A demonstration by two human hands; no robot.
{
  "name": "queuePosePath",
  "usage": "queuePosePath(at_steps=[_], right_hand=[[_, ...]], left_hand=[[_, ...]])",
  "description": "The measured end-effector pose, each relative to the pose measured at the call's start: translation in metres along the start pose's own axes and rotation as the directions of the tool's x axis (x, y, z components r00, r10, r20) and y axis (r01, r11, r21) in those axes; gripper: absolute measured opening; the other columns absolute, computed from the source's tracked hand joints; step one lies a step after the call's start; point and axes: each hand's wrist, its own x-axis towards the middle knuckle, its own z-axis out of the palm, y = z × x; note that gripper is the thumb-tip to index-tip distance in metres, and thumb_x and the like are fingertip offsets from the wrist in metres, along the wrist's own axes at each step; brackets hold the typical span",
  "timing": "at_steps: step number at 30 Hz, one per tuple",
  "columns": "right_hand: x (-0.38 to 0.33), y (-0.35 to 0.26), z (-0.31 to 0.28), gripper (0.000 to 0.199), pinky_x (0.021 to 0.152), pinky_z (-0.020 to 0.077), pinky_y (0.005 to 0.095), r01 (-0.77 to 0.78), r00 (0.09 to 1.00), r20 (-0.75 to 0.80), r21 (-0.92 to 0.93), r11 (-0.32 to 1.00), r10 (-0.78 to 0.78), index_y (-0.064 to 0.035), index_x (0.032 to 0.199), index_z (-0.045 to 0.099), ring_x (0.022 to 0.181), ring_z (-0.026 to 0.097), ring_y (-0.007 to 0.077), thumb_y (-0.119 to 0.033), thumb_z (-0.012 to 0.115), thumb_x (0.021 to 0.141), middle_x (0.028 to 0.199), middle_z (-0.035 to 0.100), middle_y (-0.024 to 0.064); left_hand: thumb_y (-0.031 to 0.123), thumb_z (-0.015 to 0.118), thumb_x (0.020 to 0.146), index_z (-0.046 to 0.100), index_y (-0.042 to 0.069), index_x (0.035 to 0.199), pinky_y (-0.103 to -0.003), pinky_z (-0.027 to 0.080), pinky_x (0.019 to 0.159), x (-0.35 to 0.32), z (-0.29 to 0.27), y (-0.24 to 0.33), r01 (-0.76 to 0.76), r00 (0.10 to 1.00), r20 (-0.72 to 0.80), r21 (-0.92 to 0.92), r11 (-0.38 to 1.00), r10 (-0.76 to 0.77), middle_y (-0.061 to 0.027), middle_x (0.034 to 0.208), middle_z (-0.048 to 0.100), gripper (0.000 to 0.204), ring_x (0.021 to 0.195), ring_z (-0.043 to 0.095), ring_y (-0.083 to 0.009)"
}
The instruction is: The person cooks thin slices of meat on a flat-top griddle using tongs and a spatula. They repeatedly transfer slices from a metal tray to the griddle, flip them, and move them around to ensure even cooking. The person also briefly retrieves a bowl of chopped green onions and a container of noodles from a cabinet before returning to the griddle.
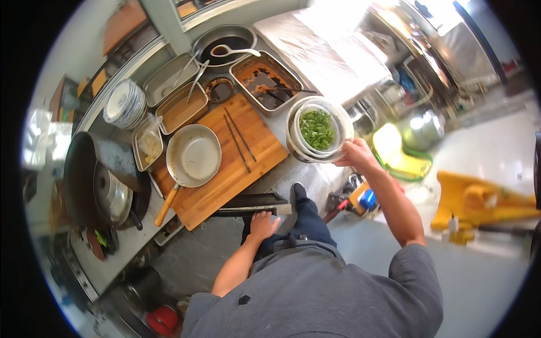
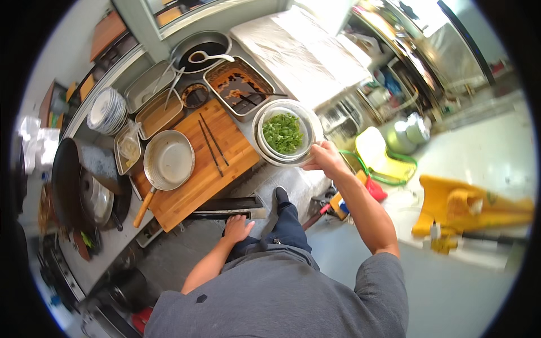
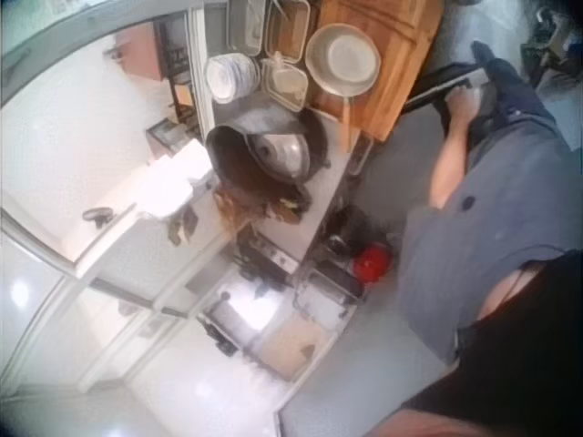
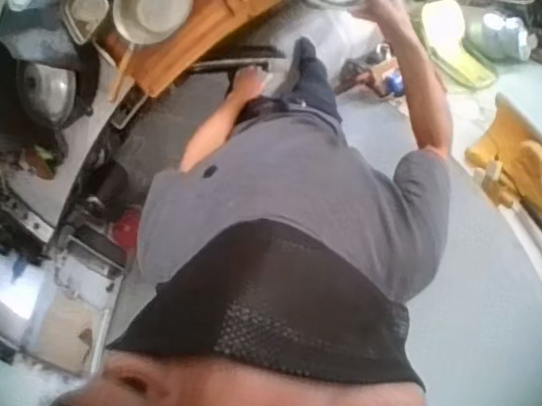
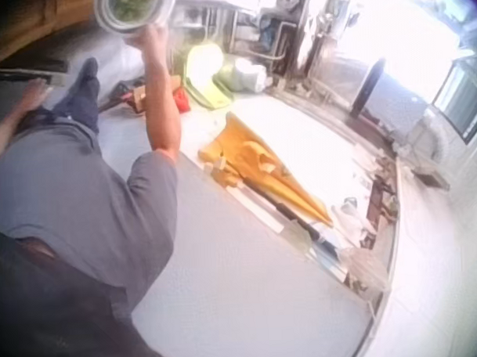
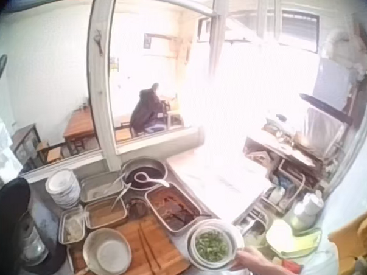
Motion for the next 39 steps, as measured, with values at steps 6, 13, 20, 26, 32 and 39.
queuePosePath(at_steps=[6, 13, 20, 26, 32, 39], right_hand=[[0.099, 0.005, -0.015, 0.035, 0.073, 0.0648, 0.0325, -0.018, 0.989, 0.142, -0.056, 0.998, 0.025, 0.0146, 0.110, 0.066, 0.079, 0.076, 0.0251, -0.008, 0.048, 0.091, 0.097, 0.074, 0.0204], [0.103, -0.014, -0.005, 0.033, 0.083, 0.0647, 0.0398, -0.104, 0.986, 0.137, 0.063, 0.993, 0.094, 0.0162, 0.120, 0.054, 0.094, 0.074, 0.0341, -0.006, 0.050, 0.095, 0.109, 0.069, 0.0269], [0.112, 0.008, -0.011, 0.035, 0.089, 0.0630, 0.0454, -0.138, 0.987, 0.113, 0.251, 0.958, 0.113, 0.0146, 0.127, 0.043, 0.100, 0.072, 0.0407, -0.010, 0.050, 0.102, 0.118, 0.064, 0.0320], [0.083, 0.019, -0.011, 0.094, 0.110, 0.0477, 0.0524, -0.236, 0.940, 0.329, 0.419, 0.877, 0.096, 0.0029, 0.160, 0.010, 0.135, 0.050, 0.0482, -0.050, 0.061, 0.100, 0.159, 0.019, 0.0379], [0.075, 0.076, 0.006, 0.097, 0.113, 0.0432, 0.0497, -0.148, 0.939, 0.321, 0.047, 0.988, 0.126, 0.0005, 0.161, 0.020, 0.137, 0.052, 0.0384, -0.059, 0.061, 0.097, 0.158, 0.035, 0.0311], [0.106, 0.133, 0.087, 0.067, 0.119, 0.0330, 0.0509, 0.885, 0.412, 0.728, -0.462, 0.052, -0.548, 0.0114, 0.145, 0.044, 0.141, 0.043, 0.0470, -0.028, 0.068, 0.096, 0.150, 0.045, 0.0327]], left_hand=[[0.051, 0.058, 0.097, 0.072, -0.005, 0.116, -0.052, 0.031, 0.119, -0.015, 0.026, 0.033, 0.239, 0.939, -0.262, 0.027, 0.971, -0.223, -0.0242, 0.126, 0.064, 0.060, 0.126, 0.054, -0.0407], [0.045, 0.063, 0.095, 0.077, -0.004, 0.100, -0.057, 0.027, 0.120, -0.065, 0.046, 0.066, 0.539, 0.773, -0.377, -0.033, 0.842, -0.510, -0.0322, 0.146, 0.048, 0.051, 0.143, 0.035, -0.0473], [0.052, 0.051, 0.101, 0.079, -0.001, 0.103, -0.058, 0.020, 0.123, -0.119, 0.063, 0.064, 0.737, 0.600, -0.346, -0.112, 0.666, -0.722, -0.0259, 0.162, 0.030, 0.059, 0.153, 0.018, -0.0445], [0.056, 0.041, 0.105, 0.075, 0.002, 0.115, -0.061, 0.023, 0.120, -0.139, 0.109, 0.045, 0.842, 0.395, -0.359, -0.226, 0.489, -0.846, -0.0267, 0.162, 0.031, 0.064, 0.152, 0.024, -0.0447], [0.054, 0.036, 0.108, 0.072, 0.001, 0.120, -0.058, 0.032, 0.116, -0.134, 0.142, 0.027, 0.776, 0.192, -0.360, -0.514, 0.366, -0.913, -0.0314, 0.155, 0.039, 0.066, 0.144, 0.037, -0.0465], [0.047, 0.035, 0.109, 0.073, -0.004, 0.118, -0.049, 0.039, 0.113, -0.122, 0.153, 0.025, 0.703, -0.027, -0.506, -0.622, 0.344, -0.862, -0.0312, 0.147, 0.050, 0.064, 0.135, 0.047, -0.0469]])
